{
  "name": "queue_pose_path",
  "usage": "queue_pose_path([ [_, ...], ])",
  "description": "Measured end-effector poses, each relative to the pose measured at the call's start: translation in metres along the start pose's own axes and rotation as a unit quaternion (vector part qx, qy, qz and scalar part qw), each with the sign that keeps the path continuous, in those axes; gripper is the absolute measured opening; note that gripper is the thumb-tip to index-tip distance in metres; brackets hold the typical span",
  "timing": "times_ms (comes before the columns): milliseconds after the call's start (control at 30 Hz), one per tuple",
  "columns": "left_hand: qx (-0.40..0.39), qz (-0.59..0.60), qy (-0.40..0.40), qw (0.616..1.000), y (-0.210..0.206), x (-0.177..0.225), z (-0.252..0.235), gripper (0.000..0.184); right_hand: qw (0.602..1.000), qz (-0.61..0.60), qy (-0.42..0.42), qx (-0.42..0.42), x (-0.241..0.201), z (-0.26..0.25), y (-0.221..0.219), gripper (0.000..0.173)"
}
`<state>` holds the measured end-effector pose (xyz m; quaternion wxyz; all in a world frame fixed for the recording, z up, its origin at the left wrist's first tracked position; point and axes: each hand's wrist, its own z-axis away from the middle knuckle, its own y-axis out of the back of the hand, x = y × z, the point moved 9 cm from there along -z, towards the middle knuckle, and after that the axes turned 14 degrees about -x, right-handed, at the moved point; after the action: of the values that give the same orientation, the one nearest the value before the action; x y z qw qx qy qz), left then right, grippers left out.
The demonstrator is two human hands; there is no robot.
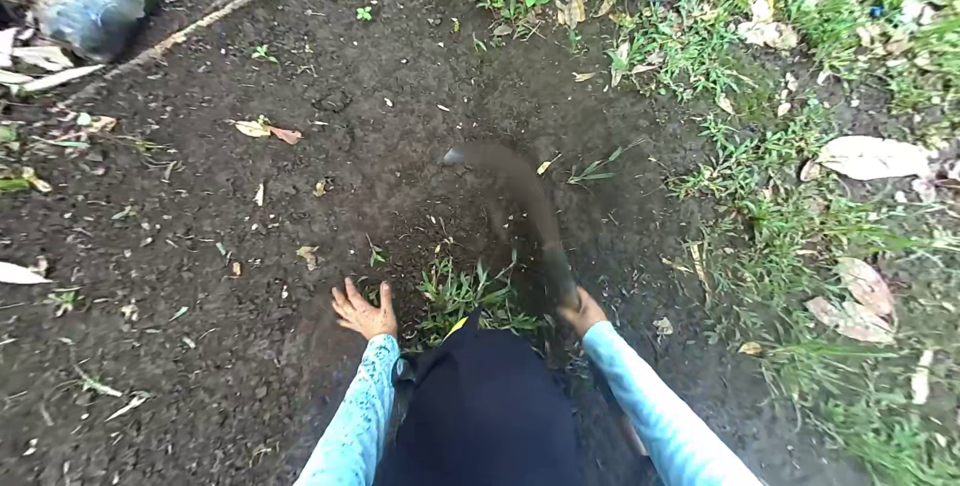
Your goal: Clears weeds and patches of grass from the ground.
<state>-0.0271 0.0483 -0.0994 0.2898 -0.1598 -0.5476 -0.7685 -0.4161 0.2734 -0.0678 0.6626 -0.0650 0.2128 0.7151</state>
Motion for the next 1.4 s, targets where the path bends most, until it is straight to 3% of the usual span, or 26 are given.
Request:
queue_pose_path([
  [67,-0.044,0.007,-0.061,0.997,-0.016,0.031,-0.013,0.078,0.984,-0.150,0.033,0.087,-0.027,-0.009,0.032,0.062],
  [133,-0.077,0.020,-0.105,0.991,-0.035,0.056,-0.020,0.078,0.970,-0.218,0.022,0.103,-0.038,-0.020,0.037,0.062],
  [267,-0.084,0.016,-0.147,0.985,-0.054,0.078,-0.018,0.081,0.998,0.003,-0.055,-0.009,0.049,-0.025,-0.012,0.064],
  [367,-0.042,-0.018,-0.105,0.993,-0.034,0.069,-0.010,0.082,0.994,0.073,-0.085,-0.019,0.093,0.006,-0.019,0.069],
  [500,-0.011,-0.016,-0.045,0.999,-0.006,0.041,-0.028,0.082,0.979,-0.153,-0.037,0.132,0.081,0.026,0.051,0.062],
  [633,-0.037,-0.021,-0.041,0.998,-0.009,0.043,-0.061,0.083,0.858,-0.455,0.013,0.237,0.047,0.022,0.099,0.045],
  [667,-0.042,-0.025,-0.049,0.998,-0.014,0.050,-0.067,0.084,0.858,-0.460,0.002,0.228,0.050,0.018,0.094,0.041],
  [767,-0.064,-0.034,-0.082,0.994,-0.029,0.072,-0.078,0.083,0.956,-0.268,-0.079,0.085,0.097,0.016,0.018,0.053],
  [833,-0.091,-0.031,-0.110,0.989,-0.037,0.082,-0.078,0.082,0.976,-0.182,-0.116,0.007,0.143,0.029,-0.044,0.064],
  [900,-0.124,-0.031,-0.150,0.980,-0.046,0.091,-0.072,0.081,0.980,-0.152,-0.128,-0.022,0.177,0.047,-0.073,0.066],
  [1000,-0.140,-0.067,-0.166,0.974,-0.044,0.100,-0.059,0.079,0.967,-0.218,-0.129,0.022,0.169,0.068,-0.046,0.065],
  [1133,-0.089,-0.090,-0.100,0.987,-0.029,0.083,-0.062,0.073,0.877,-0.446,-0.087,0.153,0.134,0.060,-0.008,0.060],
  [1200,-0.090,-0.086,-0.104,0.987,-0.034,0.089,-0.062,0.070,0.879,-0.441,-0.123,0.137,0.138,0.051,-0.045,0.058],
  [1333,-0.153,-0.144,-0.202,0.957,-0.062,0.135,-0.050,0.067,0.946,-0.269,-0.182,-0.008,0.213,0.049,-0.193,0.076],
  [1400,-0.184,-0.176,-0.223,0.941,-0.076,0.143,-0.046,0.066,0.934,-0.313,-0.170,0.017,0.211,0.084,-0.194,0.076],
])
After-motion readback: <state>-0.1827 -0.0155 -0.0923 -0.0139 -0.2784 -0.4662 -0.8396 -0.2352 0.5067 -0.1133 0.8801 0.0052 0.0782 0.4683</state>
